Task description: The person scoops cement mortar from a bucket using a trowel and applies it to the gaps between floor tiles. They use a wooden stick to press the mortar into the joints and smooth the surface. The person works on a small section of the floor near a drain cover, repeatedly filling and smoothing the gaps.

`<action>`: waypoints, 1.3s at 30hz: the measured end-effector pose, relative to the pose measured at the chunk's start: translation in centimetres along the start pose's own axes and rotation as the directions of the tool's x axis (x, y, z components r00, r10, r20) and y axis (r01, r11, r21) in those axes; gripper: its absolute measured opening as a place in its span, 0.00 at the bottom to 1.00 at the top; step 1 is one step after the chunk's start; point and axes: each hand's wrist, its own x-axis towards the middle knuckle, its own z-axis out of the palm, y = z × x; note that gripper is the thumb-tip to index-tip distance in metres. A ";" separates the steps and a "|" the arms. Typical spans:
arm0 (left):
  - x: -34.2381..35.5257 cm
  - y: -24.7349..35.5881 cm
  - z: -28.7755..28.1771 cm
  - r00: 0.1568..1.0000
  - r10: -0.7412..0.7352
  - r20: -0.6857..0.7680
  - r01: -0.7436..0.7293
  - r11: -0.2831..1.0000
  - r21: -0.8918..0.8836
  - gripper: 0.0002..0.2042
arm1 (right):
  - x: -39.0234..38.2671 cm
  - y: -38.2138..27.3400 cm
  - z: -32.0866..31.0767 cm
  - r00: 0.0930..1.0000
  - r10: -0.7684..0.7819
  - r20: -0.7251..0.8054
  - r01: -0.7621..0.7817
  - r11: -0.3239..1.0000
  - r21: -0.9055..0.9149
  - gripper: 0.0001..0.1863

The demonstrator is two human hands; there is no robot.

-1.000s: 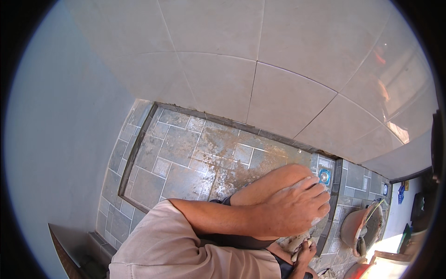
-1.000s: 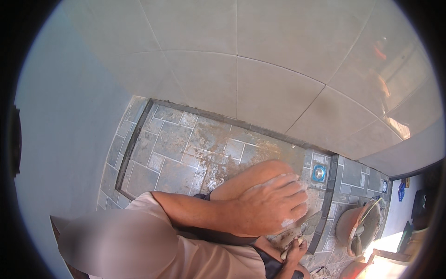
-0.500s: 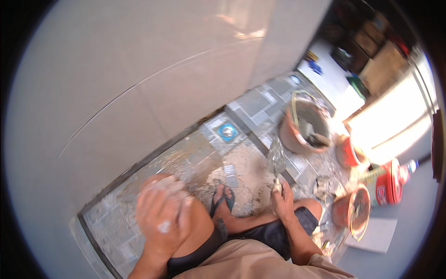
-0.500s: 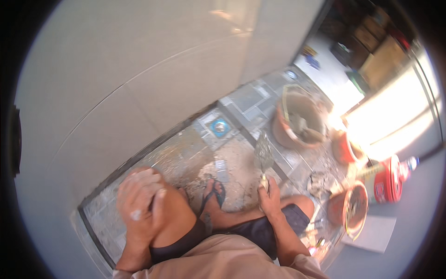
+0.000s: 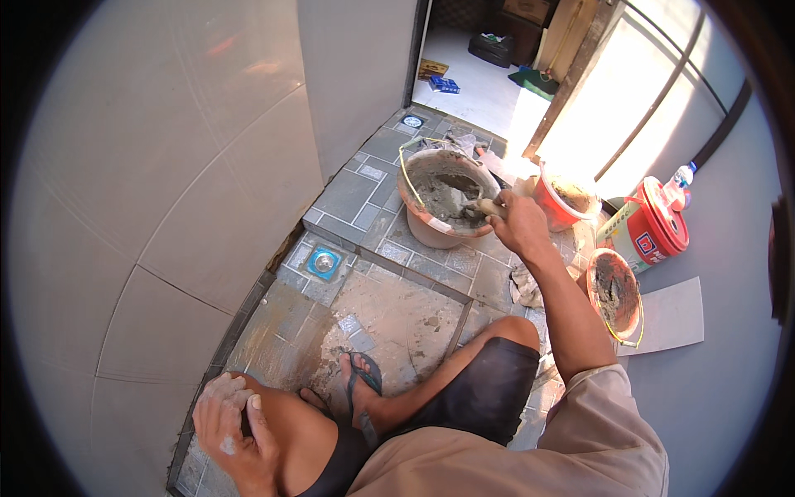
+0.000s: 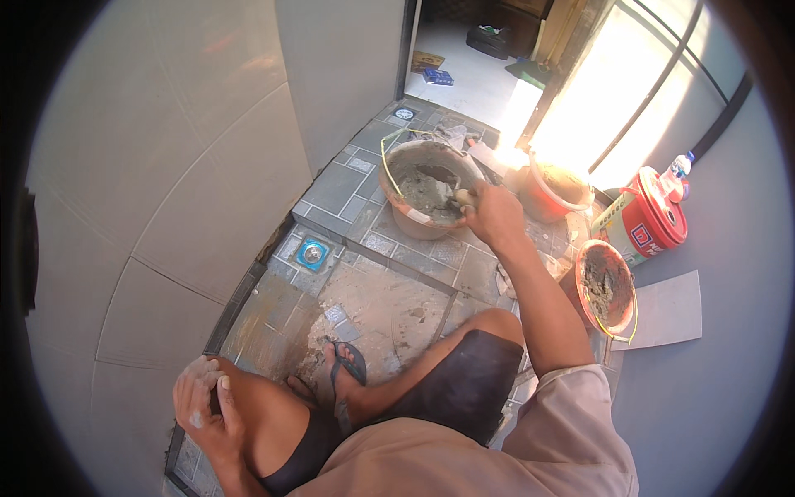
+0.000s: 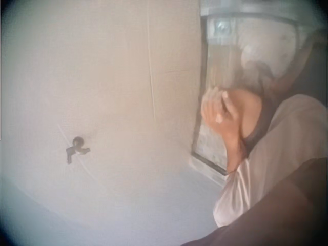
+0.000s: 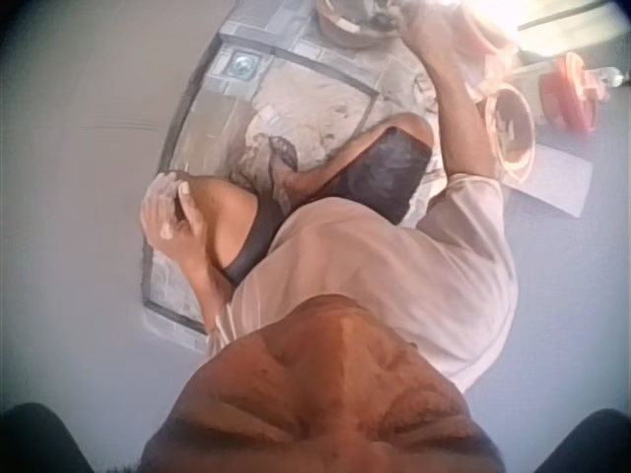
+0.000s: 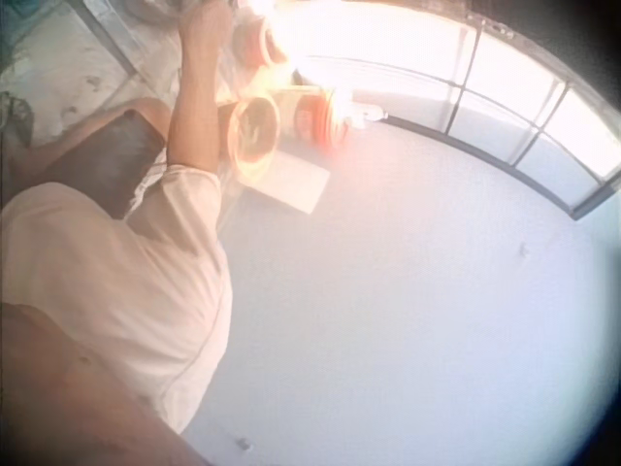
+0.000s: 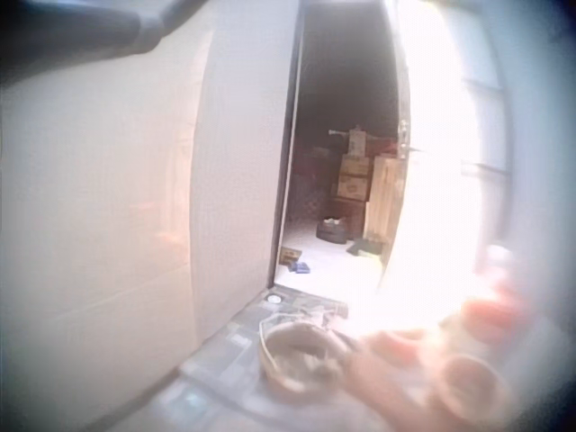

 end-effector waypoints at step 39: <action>1.7 0.7 0.2 0.991 0.117 0.063 -0.126 0.980 0.154 0.08 | 7.2 2.8 6.8 0.989 -0.111 0.099 0.122 0.986 -0.113 0.12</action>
